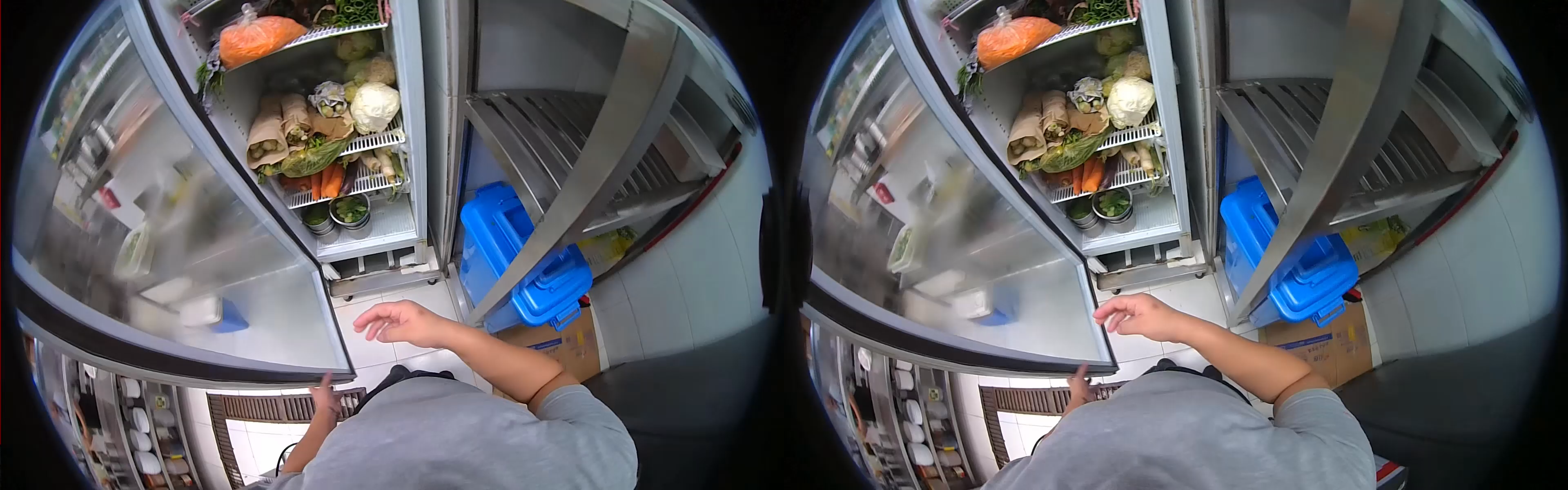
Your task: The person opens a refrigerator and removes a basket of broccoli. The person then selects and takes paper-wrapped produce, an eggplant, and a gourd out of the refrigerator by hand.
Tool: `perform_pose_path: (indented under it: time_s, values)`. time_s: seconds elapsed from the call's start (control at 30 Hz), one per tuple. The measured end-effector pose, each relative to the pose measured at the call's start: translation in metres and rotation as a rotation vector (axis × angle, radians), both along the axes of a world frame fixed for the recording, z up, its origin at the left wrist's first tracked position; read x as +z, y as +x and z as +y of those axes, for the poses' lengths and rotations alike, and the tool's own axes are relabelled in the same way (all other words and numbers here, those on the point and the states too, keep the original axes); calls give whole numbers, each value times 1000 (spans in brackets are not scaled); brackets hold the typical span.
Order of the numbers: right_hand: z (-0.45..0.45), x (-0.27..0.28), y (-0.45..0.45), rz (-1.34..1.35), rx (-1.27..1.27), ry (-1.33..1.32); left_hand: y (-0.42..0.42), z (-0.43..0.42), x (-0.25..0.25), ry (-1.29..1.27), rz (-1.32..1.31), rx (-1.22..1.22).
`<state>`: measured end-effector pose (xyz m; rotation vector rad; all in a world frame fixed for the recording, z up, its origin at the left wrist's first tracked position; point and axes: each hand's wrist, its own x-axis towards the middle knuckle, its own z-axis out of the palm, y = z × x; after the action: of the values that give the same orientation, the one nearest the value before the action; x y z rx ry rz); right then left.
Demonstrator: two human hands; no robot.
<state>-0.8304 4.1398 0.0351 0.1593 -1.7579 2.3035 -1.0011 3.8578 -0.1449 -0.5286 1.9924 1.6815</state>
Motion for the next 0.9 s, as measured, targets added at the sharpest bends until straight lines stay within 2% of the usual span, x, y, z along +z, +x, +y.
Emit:
perform_pose_path:
  time_s: [0.03, 0.1, 0.17, 0.23, 0.4, 0.43, 0.5, 0.53, 0.6, 0.63, 0.7, 0.73, 0.83, 0.9]
  values:
    - [2, -4, 1, -74, 24, -26, -21, -14, -22, 115, 50, 94]
    - [8, -17, -2, -231, 74, -74, -56, -25, -44, 159, 66, 392]
    - [11, -23, -9, -317, 61, -76, -87, -39, -41, 46, 10, 442]
    - [16, -24, -17, -379, 46, -111, -104, -55, -35, 49, 17, 498]
    - [44, -24, -46, -370, -1, -149, -167, -84, -9, 53, 39, 586]
    - [53, -25, -53, -372, -24, -153, -192, -97, -27, 5, 129, 595]
    - [74, -21, -69, -362, -101, -141, -230, -121, -38, 85, 327, 539]
    - [86, -19, -79, -349, -138, -143, -220, -97, 2, 117, 328, 657]
    - [111, -16, -102, -338, -204, -134, -275, -143, -36, 33, 344, 636]
    - [123, -12, -114, -344, -250, -137, -290, -147, -31, -2, 392, 652]
    - [149, 0, -141, -361, -340, -142, -318, -159, -18, 23, 214, 653]
    - [160, 10, -156, -351, -393, -107, -357, -193, -48, 64, 200, 652]
    - [200, 46, -201, -268, -558, 12, -392, -206, -34, -50, 138, 634]
    - [234, 72, -230, -314, -752, 260, -405, -202, -22, -65, 144, 643]
